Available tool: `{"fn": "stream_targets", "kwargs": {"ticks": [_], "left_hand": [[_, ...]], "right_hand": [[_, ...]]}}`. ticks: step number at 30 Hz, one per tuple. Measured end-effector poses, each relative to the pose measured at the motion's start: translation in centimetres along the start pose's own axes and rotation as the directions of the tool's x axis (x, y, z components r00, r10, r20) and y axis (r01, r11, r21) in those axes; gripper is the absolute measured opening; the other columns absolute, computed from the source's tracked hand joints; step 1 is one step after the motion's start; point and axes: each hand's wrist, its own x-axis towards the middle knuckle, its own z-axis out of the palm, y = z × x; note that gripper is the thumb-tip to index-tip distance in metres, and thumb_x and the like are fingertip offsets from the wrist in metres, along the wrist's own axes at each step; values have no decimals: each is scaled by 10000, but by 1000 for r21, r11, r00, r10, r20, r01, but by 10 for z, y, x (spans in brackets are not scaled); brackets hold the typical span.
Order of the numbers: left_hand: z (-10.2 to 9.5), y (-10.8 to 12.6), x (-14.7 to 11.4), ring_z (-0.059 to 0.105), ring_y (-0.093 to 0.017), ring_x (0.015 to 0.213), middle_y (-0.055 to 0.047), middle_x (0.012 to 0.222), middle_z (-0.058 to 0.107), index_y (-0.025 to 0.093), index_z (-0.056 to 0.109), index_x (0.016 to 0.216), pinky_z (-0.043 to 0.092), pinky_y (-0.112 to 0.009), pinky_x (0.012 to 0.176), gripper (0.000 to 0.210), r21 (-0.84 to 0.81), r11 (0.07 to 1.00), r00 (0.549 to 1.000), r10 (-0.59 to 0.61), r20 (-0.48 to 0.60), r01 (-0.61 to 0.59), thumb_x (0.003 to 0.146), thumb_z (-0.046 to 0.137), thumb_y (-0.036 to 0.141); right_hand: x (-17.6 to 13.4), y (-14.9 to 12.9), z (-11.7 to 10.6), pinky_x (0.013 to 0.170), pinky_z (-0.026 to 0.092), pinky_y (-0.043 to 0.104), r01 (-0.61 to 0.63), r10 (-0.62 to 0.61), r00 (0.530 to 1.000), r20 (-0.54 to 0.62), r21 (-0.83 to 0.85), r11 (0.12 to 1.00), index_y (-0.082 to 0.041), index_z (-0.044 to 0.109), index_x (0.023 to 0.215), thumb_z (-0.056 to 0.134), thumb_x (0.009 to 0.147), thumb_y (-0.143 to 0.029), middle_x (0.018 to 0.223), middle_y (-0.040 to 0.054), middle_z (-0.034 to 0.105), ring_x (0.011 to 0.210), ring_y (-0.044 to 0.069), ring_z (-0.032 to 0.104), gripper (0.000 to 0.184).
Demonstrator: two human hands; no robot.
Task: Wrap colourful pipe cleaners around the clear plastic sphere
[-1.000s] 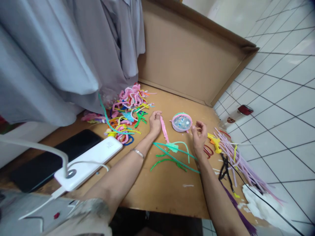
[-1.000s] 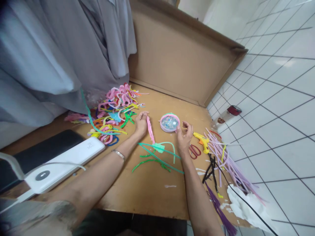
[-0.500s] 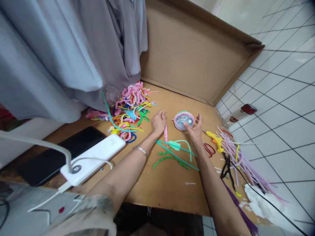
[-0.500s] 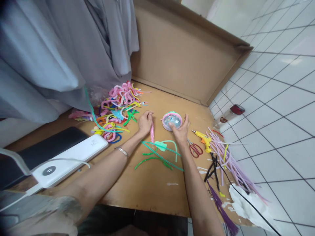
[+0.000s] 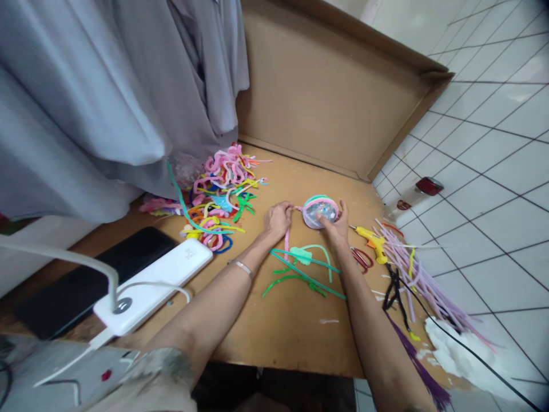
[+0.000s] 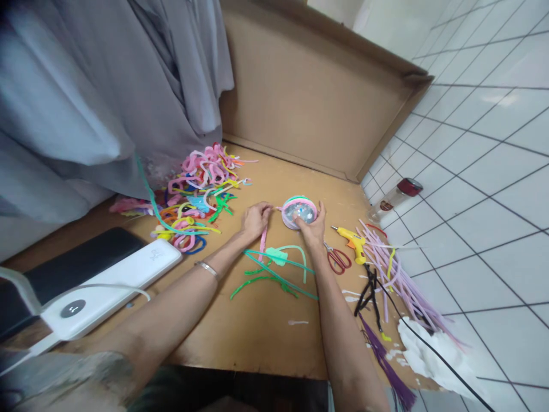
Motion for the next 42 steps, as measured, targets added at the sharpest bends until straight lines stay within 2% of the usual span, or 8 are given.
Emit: {"fn": "stream_targets", "kwargs": {"ticks": [8,13,15,19,25,30,37,42], "left_hand": [[9,-11,6,645,-281,1087,-142,1120,708,182,753,1031,499,-419,979,280,-48,991,991,118,-70,-121,925,522,299],[10,-12,6,591,-252,1198,-148,1237,625,161,701,1113,464,-417,1065,313,-331,897,946,218,-240,-291,925,541,355],[12,-9,4,633,-236,1121,-140,1239,640,161,675,1162,493,-400,1017,378,-537,799,962,220,-159,-271,924,546,425],[21,-2,1,651,-256,1115,-138,1302,651,172,640,1237,507,-398,982,586,-864,503,970,221,104,-22,812,673,573],[21,7,-4,606,-312,1231,-151,1344,632,182,604,1300,474,-463,1044,784,-943,228,907,289,305,244,649,844,546],[12,11,-6,616,-324,1223,-153,1342,639,195,566,1347,483,-471,1047,893,-935,184,892,291,347,303,559,922,418],[15,17,-8,563,-335,1297,-160,1341,642,161,588,1308,423,-463,1113,900,-958,209,938,244,246,197,512,935,397],[11,17,-9,573,-317,1284,-140,1350,633,196,576,1330,432,-448,1102,879,-946,211,912,280,300,246,543,924,379]], "right_hand": [[-12,-26,-9,721,549,316,-126,142,990,-23,327,936,-250,466,1330,848,555,-404,1030,18,662,857,187,642,878],[-24,-39,-5,804,537,311,-74,104,993,-53,402,913,-276,537,1239,838,564,-361,1118,15,659,932,174,631,744],[-27,-41,-4,857,534,332,-58,90,994,-59,401,914,-277,538,1247,833,574,-371,1169,23,649,970,179,628,741],[-31,-41,-2,963,506,399,-39,64,996,-57,369,929,-263,491,1322,811,592,-402,1241,54,624,1061,209,616,809],[-36,-41,1,1031,476,455,-19,21,1000,-1,368,930,-269,455,1389,795,602,-419,1312,77,595,1165,248,588,870],[-37,-44,-2,1077,445,452,-44,1,994,107,401,915,-282,436,1418,824,557,-387,1362,83,564,1222,257,565,950],[-35,-46,-6,1094,435,463,-44,-29,983,180,389,920,-276,501,1361,825,552,-414,1425,89,527,1282,275,531,883],[-35,-48,-7,1094,439,479,-61,-16,981,194,387,920,-296,503,1363,818,555,-420,1408,81,543,1248,272,554,876]]}}
